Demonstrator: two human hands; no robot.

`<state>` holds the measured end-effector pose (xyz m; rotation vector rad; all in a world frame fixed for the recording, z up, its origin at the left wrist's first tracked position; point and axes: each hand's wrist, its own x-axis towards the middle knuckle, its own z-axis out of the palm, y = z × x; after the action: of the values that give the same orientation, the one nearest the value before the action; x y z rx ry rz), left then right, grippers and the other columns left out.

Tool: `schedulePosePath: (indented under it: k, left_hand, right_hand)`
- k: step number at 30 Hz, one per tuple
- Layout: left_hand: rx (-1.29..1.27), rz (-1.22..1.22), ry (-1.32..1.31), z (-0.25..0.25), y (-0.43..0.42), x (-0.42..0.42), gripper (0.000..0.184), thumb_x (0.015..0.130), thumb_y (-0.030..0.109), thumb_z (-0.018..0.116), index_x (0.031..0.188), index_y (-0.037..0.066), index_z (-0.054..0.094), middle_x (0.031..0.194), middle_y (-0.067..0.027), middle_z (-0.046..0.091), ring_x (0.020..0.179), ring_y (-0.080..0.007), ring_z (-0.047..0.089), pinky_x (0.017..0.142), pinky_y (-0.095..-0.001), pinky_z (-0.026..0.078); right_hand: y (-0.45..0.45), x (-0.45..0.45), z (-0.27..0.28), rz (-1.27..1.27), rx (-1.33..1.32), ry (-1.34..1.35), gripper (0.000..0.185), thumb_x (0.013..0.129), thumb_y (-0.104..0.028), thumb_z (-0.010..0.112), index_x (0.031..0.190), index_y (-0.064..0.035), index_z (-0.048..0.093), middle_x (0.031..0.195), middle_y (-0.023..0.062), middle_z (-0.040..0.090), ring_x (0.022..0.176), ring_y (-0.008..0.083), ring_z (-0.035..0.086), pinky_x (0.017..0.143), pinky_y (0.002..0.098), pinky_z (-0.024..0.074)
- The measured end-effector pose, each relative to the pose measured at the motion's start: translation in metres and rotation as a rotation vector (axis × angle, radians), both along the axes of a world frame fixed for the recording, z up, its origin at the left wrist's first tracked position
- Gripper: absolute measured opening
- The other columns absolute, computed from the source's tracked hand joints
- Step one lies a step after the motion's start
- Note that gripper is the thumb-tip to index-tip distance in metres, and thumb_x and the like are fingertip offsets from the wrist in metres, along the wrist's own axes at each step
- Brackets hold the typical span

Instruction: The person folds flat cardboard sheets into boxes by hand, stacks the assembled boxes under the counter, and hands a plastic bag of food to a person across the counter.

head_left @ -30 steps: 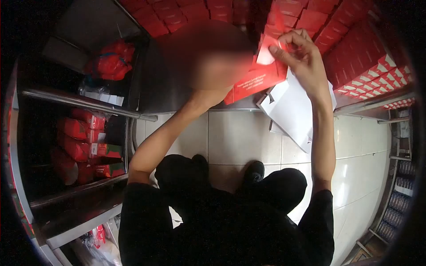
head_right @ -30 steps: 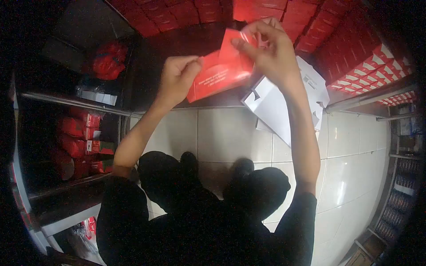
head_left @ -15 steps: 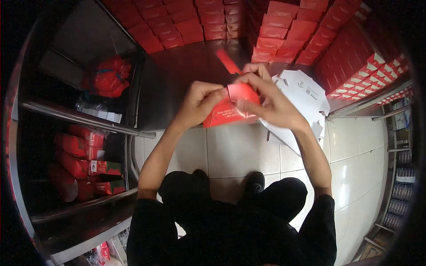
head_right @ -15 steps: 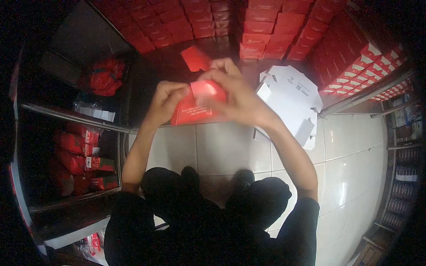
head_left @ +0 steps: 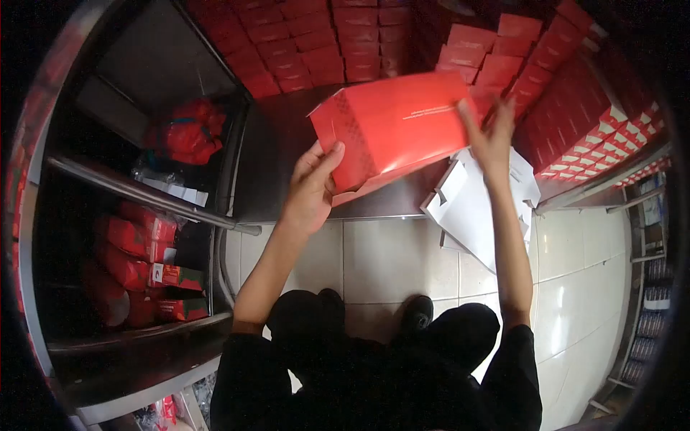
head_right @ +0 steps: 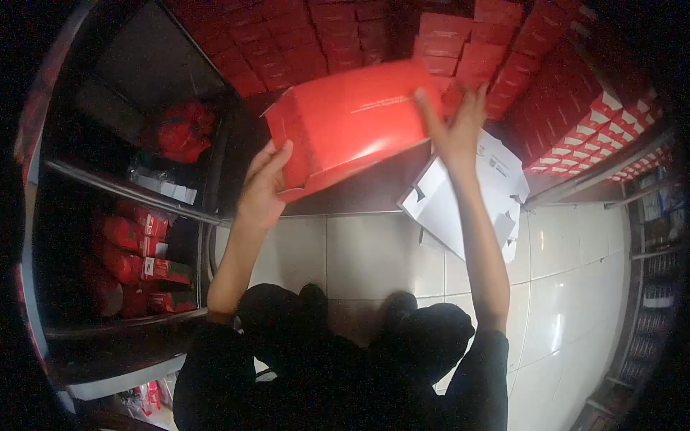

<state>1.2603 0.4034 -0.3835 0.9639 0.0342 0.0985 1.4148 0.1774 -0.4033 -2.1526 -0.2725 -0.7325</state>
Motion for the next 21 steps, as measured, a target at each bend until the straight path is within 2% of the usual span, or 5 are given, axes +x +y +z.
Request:
schedulePosePath:
  k: [1,5,8,17,21]
  left_hand:
    - [-0.069,-0.022,0.033,0.000,0.002,0.000,0.029,0.089,0.014,0.048,0.116,0.003,0.047,0.111,-0.0059,0.056,0.095,-0.0151,0.057,0.080,-0.0319,0.049]
    - [-0.341,-0.228,0.041,-0.012,0.016,-0.004,0.027,0.088,0.008,0.046,0.115,0.005,0.046,0.104,-0.0070,0.059,0.087,-0.0132,0.060,0.072,-0.0292,0.052]
    - [-0.394,-0.295,-0.057,-0.005,0.010,-0.012,0.029,0.087,0.005,0.045,0.117,0.004,0.044,0.105,-0.0077,0.058,0.088,-0.0152,0.060,0.073,-0.0289,0.052]
    - [0.062,0.077,-0.304,0.002,0.001,-0.013,0.022,0.088,0.007,0.047,0.109,0.000,0.050,0.101,-0.0090,0.059,0.090,-0.0146,0.059,0.081,-0.0301,0.049]
    - [0.242,0.137,-0.136,-0.009,-0.014,-0.009,0.016,0.089,0.012,0.049,0.097,0.000,0.057,0.089,-0.0046,0.061,0.077,-0.0071,0.057,0.067,-0.0225,0.047]
  right_hand:
    - [0.015,-0.033,0.025,-0.038,-0.219,-0.340,0.068,0.063,-0.046,0.071,0.111,-0.0015,0.050,0.126,0.0211,0.039,0.117,0.0379,0.036,0.094,0.0446,0.0305]
    - [0.051,-0.106,0.033,0.879,-0.227,-0.421,0.039,0.061,-0.027,0.072,0.092,-0.0072,0.058,0.110,0.0105,0.053,0.108,0.0312,0.046,0.092,0.0521,0.0334]
    - [0.064,-0.098,0.027,0.801,-0.266,-0.726,0.027,0.063,-0.015,0.068,0.086,-0.0055,0.060,0.104,0.0092,0.057,0.105,0.0299,0.050,0.094,0.0527,0.0339]
    - [0.054,-0.110,0.066,1.046,-0.342,-0.372,0.020,0.064,-0.005,0.064,0.083,-0.0002,0.060,0.102,0.0102,0.058,0.099,0.0233,0.055,0.093,0.0473,0.0381]
    - [0.063,-0.109,0.048,0.816,-0.246,-0.438,0.020,0.065,-0.003,0.063,0.085,0.0000,0.060,0.103,0.0100,0.058,0.097,0.0251,0.055,0.092,0.0467,0.0386]
